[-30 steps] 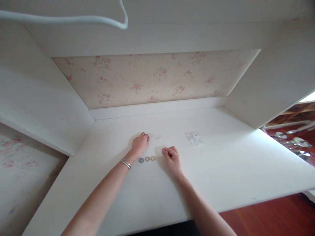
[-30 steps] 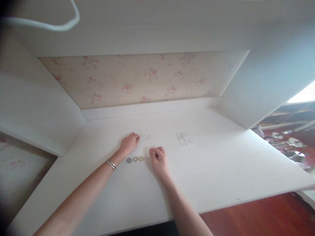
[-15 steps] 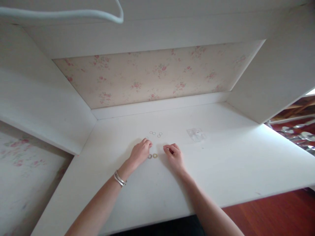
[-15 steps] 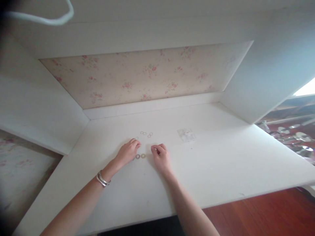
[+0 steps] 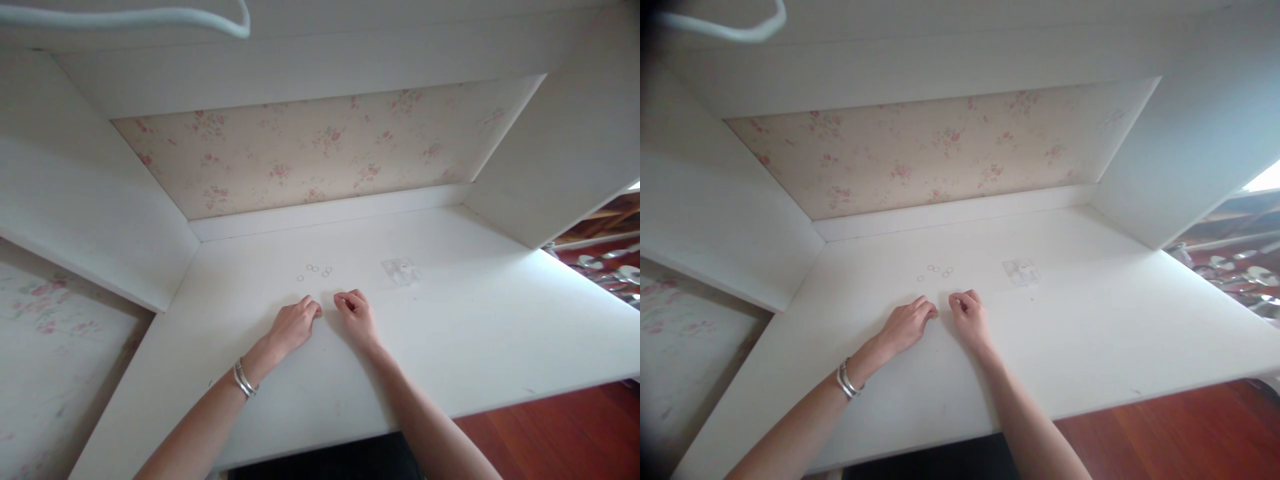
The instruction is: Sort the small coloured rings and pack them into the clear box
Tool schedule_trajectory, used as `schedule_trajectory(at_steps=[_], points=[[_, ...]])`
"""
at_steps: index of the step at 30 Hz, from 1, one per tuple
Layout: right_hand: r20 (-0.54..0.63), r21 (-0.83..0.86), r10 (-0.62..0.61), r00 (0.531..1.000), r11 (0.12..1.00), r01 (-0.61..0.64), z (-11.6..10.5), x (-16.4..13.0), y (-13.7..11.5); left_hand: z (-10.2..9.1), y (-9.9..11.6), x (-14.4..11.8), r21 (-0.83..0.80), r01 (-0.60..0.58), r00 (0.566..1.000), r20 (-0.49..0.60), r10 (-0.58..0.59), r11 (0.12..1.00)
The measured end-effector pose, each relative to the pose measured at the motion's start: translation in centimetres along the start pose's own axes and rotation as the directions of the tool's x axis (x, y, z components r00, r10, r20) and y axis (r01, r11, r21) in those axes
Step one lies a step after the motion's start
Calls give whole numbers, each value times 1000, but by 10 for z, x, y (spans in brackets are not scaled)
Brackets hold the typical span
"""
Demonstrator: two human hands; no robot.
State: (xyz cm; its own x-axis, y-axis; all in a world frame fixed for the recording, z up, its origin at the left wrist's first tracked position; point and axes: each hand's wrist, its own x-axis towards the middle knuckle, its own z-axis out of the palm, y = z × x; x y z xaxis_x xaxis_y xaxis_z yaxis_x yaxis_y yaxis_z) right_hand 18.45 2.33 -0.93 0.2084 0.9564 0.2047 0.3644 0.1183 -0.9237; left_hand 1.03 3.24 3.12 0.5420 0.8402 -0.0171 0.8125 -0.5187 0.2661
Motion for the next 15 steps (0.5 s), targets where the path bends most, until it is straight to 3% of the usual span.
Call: schedule_trajectory(at_steps=[9,15], points=[[6,8,-20,1000,1000,20,0,0,1,0,1,-2,75,-29,1000,9,29,997],[13,-2,-12,1000,1000,12,0,1,2,-5,-9,-9,-108,88,982,-160,-104,990]])
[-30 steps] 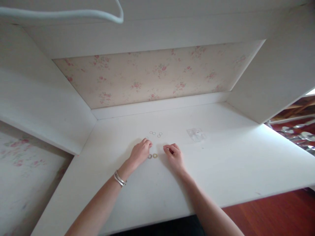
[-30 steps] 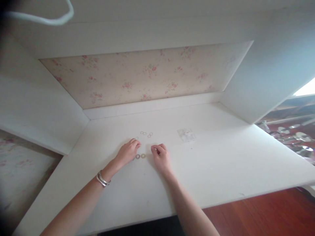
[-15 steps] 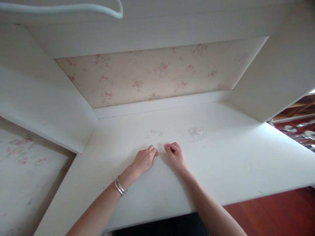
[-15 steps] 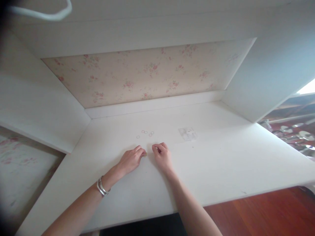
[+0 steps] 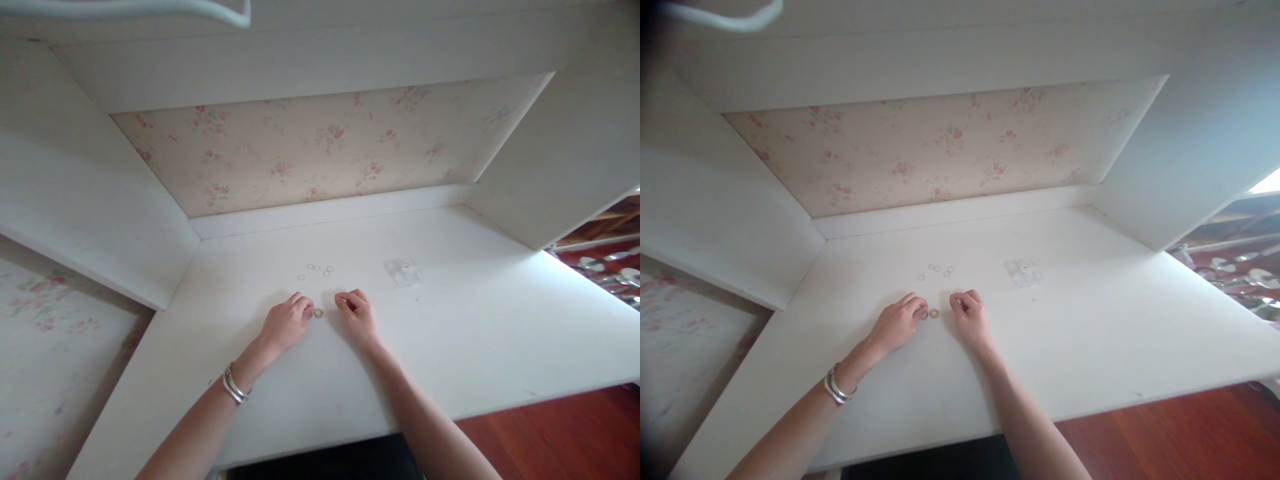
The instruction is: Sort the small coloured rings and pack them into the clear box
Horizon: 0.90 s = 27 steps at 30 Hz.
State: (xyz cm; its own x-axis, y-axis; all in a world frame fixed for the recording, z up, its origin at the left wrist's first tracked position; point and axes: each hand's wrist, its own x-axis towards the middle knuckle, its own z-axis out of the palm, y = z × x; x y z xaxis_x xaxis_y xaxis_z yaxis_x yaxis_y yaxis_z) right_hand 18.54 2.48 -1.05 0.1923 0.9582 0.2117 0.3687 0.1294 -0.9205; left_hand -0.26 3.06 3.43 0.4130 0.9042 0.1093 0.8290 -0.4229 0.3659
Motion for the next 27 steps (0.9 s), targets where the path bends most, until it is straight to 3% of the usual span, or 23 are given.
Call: schedule_trajectory(at_steps=[4,7,9,13,18,27], points=[[21,-27,2,1000,1000,-2,2,-1,1,4,-23,-11,-305,123,976,-135,-171,944],[58,-88,-6,998,996,11,6,-2,0,10,-40,-22,-462,270,938,-74,-340,845],[77,-152,-1,997,988,13,9,-1,-2,13,-46,-26,-505,314,922,-40,-386,804],[115,-354,8,993,935,34,16,16,-5,14,-49,-26,-546,318,918,-28,-397,775],[202,-625,70,977,777,74,25,51,-10,11,-52,-26,-603,309,916,-20,-401,736],[284,-742,113,952,655,143,34,66,-15,4,-55,-31,-671,283,922,-5,-386,685]])
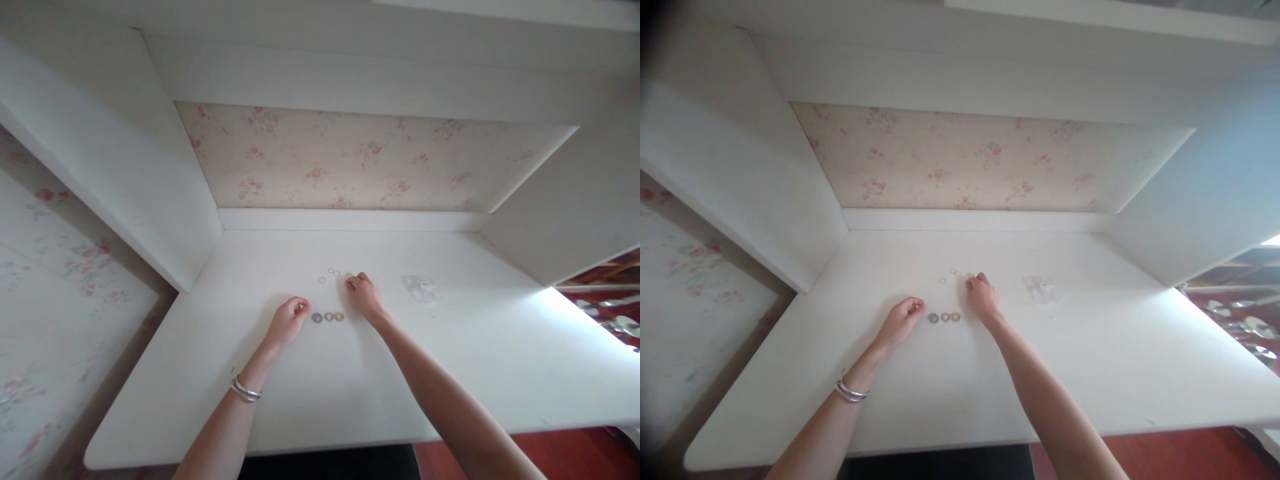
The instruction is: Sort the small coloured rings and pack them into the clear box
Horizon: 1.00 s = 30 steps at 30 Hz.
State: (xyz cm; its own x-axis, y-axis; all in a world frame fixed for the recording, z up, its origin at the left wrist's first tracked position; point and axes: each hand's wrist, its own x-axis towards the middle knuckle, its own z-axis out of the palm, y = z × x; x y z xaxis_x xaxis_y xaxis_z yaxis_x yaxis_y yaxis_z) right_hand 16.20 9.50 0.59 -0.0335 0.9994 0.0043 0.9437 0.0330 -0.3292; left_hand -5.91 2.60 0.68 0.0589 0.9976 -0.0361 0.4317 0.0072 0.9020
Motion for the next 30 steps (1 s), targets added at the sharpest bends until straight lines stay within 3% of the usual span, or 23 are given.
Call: schedule_trajectory(at_steps=[9,19,25,30], points=[[85,-108,-101,991,988,110,4,-30,-1,0,-3,-1,23,-30,999,21,30,999],[124,-128,-164,979,975,180,-8,-55,9,1,-4,-3,14,-61,997,38,61,998],[125,-134,-155,980,976,172,-7,-62,4,0,-4,-4,-14,-58,997,56,59,998],[104,-64,-219,970,972,227,-16,-67,-10,-1,1,-4,-41,-28,998,55,30,999]])
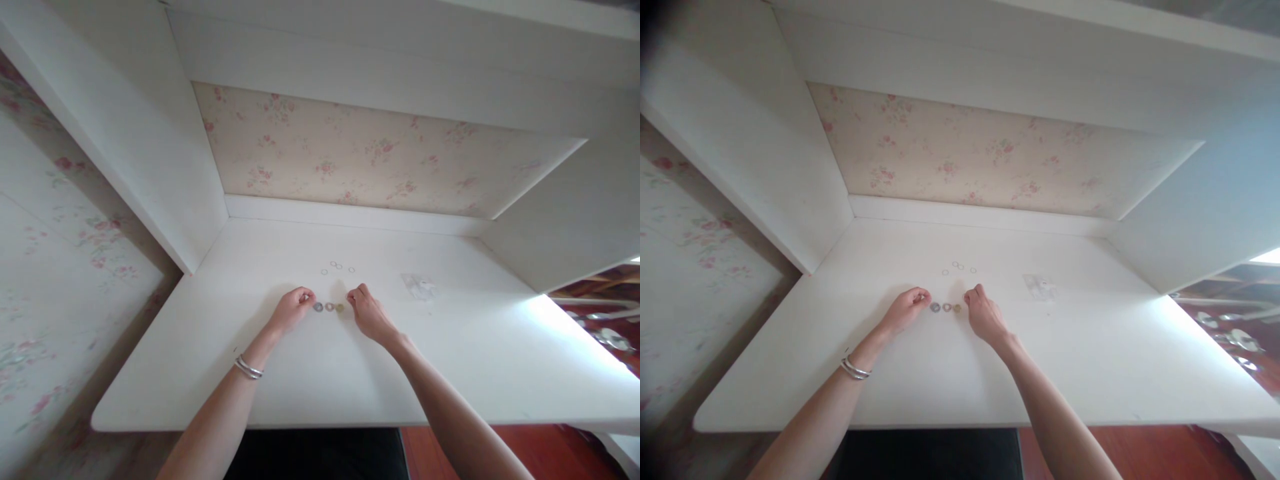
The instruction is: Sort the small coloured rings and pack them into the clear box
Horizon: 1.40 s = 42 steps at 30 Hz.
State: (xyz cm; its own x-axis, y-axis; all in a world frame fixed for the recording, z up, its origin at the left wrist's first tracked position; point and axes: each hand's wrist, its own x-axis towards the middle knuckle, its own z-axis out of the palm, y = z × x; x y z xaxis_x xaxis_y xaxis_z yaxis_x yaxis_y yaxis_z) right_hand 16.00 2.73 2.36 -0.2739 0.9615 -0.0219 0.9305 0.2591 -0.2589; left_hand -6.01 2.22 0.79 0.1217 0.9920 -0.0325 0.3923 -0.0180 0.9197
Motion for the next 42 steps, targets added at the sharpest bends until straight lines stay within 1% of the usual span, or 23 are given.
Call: schedule_trajectory(at_steps=[5,7,11,16,19,21,24,27,30,33,35,37,39,42], points=[[49,11,-137,989,990,137,-1,0,-17,1,1,0,-8,7,1000,-10,-7,1000],[69,0,-164,984,986,164,2,0,-20,1,1,-1,-13,9,1000,-10,-9,1000],[106,-15,-168,980,985,170,7,1,-23,1,1,-1,-3,7,1000,-15,-7,1000],[116,-55,-192,974,978,200,7,1,-26,2,-2,1,18,-11,1000,-5,11,1000],[121,-52,-197,973,977,205,7,0,-28,2,-4,1,26,-23,1000,-10,23,999],[104,-18,-193,976,980,196,6,0,-28,2,-4,1,36,-26,1000,-14,26,999],[25,86,-178,984,981,175,3,0,-25,1,-2,1,46,-25,1000,-17,26,999],[-105,217,-141,984,963,161,1,1,-18,1,-1,1,43,-23,1000,-14,23,999],[-239,358,-54,969,923,139,6,3,-3,1,-1,0,42,-14,1000,-23,15,999],[-307,531,132,942,846,55,18,2,15,2,-2,-1,57,-14,1000,-25,15,998],[-319,634,282,905,773,-18,27,0,24,2,-3,-1,64,-5,1000,-25,7,998],[-329,693,374,867,720,-48,33,-4,28,3,-3,0,61,11,1000,-23,-10,998],[-339,707,379,861,706,-32,35,-7,29,6,-2,3,65,20,1000,-5,-20,998],[-331,713,340,880,702,-3,33,-8,29,13,3,17,115,1,999,37,-5,993]])
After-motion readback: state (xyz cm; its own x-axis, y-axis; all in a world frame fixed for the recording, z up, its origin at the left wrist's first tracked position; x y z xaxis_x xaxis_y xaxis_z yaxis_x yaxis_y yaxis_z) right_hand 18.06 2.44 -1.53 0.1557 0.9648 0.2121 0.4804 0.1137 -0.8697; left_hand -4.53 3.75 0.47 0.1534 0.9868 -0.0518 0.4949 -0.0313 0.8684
